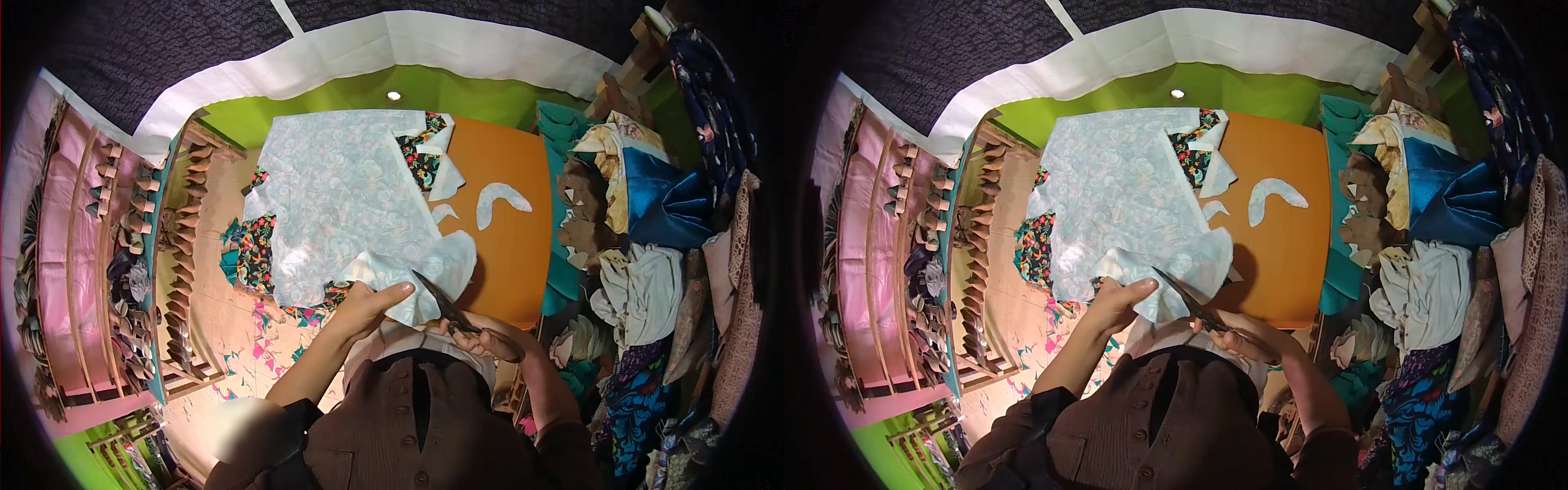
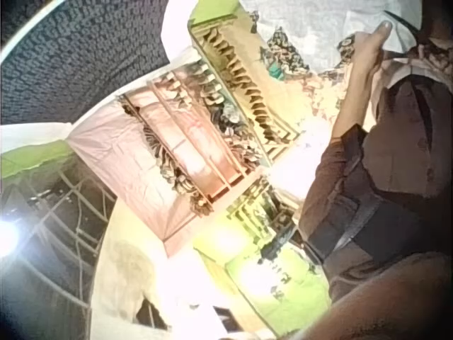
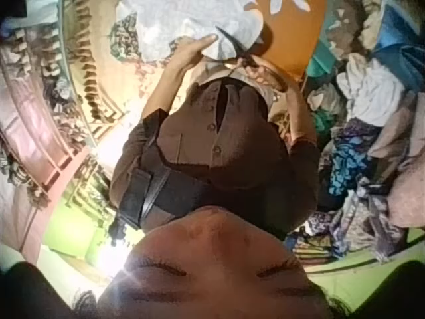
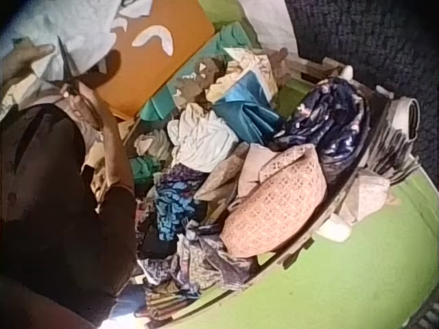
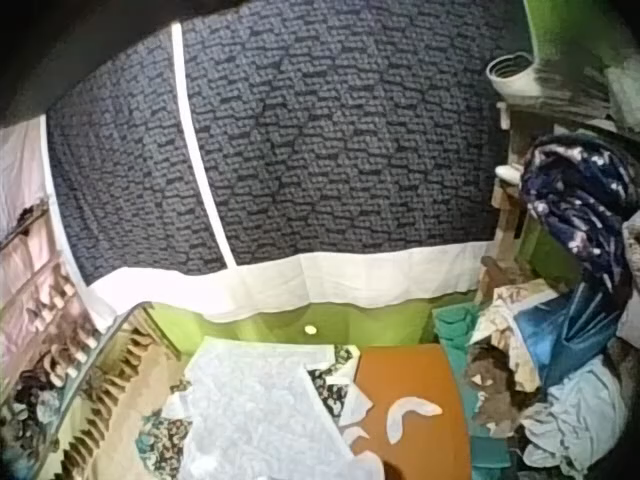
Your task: Cutting pattern pieces out of fabric using scissors.
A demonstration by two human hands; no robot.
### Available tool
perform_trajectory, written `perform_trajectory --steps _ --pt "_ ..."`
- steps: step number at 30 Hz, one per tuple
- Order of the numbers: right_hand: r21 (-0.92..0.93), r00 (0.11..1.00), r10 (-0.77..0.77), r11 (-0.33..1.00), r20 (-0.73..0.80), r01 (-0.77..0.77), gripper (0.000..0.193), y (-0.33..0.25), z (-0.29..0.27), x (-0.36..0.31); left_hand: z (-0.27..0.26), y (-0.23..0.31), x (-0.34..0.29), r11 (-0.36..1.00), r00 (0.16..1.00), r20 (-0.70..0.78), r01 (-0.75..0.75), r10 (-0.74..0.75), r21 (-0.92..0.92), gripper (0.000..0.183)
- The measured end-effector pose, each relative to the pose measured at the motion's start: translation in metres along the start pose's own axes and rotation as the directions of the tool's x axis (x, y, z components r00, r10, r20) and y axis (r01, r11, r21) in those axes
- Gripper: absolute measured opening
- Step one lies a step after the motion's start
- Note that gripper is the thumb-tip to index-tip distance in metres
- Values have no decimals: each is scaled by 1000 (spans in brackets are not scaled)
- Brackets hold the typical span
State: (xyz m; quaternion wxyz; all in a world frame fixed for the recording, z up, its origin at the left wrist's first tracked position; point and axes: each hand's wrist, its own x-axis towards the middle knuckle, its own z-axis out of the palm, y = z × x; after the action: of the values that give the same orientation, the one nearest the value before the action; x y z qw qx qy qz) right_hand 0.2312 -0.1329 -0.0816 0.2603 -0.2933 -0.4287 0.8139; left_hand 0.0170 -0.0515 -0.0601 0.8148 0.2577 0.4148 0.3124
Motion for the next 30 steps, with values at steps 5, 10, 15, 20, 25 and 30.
perform_trajectory --steps 5,10,15,20,25,30 --pt "-77 999 46 996 -20 -48 79 12 -7 -6 -10 15 -1 816 972 -156 233 -177 528 38" --pt "-77 998 39 996 -48 -43 87 3 -1 -6 2 24 -6 638 963 -200 268 -179 722 35" --pt "-10 998 27 1000 -53 -27 83 14 3 -7 12 23 -6 312 956 -226 276 -188 909 46" --pt "-82 997 -29 996 -71 23 80 14 4 -6 9 21 -7 404 972 -169 222 -163 887 46" --pt "-186 991 10 982 -133 -35 80 12 9 -5 -8 6 -5 442 978 -177 206 -106 873 42" --pt "-236 990 -47 972 -131 15 76 16 9 -4 6 14 -8 579 995 -83 101 -59 809 38"
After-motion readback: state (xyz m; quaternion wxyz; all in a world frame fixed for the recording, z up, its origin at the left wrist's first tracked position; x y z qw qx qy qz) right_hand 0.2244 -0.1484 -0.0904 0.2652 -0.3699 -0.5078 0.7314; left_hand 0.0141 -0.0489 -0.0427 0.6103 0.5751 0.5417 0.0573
